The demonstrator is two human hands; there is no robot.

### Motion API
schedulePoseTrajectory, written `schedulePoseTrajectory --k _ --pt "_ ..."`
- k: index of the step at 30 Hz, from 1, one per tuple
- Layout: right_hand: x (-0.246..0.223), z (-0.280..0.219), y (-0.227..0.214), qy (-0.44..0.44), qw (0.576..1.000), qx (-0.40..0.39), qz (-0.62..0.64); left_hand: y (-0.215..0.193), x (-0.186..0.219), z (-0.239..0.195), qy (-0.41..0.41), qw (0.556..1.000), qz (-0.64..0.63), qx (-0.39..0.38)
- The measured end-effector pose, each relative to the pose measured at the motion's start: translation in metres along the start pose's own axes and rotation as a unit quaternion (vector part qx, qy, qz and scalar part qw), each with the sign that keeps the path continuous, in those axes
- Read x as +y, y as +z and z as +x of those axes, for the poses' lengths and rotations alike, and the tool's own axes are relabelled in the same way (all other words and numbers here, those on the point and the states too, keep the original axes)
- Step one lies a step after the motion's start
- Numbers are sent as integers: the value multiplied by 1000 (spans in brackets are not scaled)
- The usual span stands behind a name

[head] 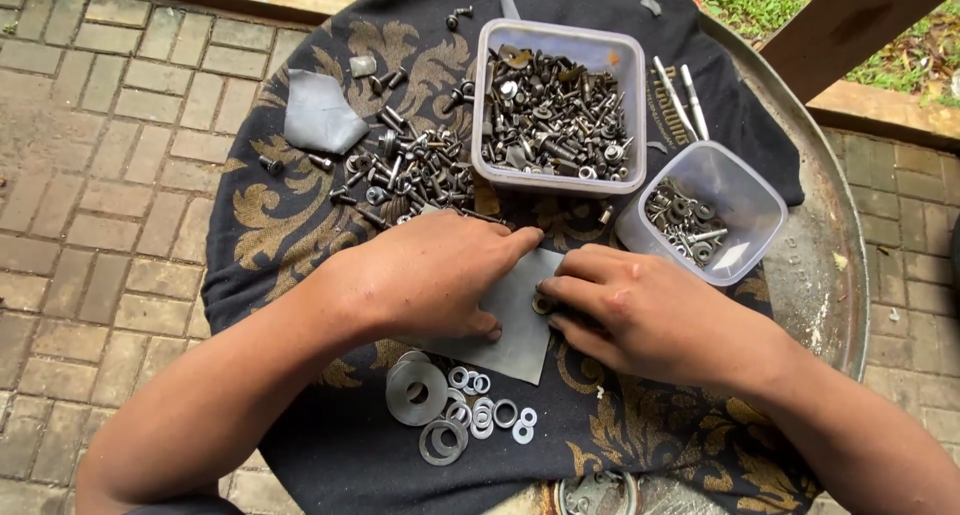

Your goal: The person scrubs metal washers and small hardware pieces on a flat sandpaper sheet placed on a table. They pick up individual washers from a pile, rub them against the abrasive surface, and set them aside. The workspace includes two plastic containers filled with assorted screws and bolts.

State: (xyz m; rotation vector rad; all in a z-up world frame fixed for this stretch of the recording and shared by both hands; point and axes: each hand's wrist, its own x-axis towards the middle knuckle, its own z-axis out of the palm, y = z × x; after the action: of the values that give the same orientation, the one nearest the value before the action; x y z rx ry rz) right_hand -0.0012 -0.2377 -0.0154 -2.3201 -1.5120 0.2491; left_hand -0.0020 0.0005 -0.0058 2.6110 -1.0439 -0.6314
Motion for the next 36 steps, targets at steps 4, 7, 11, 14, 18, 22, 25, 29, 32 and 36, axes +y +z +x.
schedulePoseTrajectory --k 4,7,11,14,18,22,25,29,32,36 --pt "3 4 2 -1 1000 -18 14 -4 2 0 -3 1000 -2 -1" --pt "2 4 2 7 999 -36 35 1 1 -1 2 1000 7 7" --pt "0 0 -13 55 985 -152 62 -2 1 -1 1 1000 9 6" --pt "-2 -9 -17 40 977 -197 72 -2 3 -2 -2 1000 3 -3" --pt "-5 -7 -34 33 990 -113 78 -9 6 -3 -16 1000 5 -16" --pt "-1 -9 -31 54 990 -91 91 -9 5 -2 -20 1000 5 -17" --pt "1 -11 -22 39 995 -68 64 -5 4 -2 -8 1000 -7 -11" --pt "2 -9 -19 24 997 -50 57 -6 4 -1 -11 1000 -3 -7" --pt "1 -6 -14 5 996 -44 83 -3 4 -2 -13 1000 -7 -7" --pt "0 -1 -12 -11 998 5 68 -4 3 -2 0 1000 -8 1"
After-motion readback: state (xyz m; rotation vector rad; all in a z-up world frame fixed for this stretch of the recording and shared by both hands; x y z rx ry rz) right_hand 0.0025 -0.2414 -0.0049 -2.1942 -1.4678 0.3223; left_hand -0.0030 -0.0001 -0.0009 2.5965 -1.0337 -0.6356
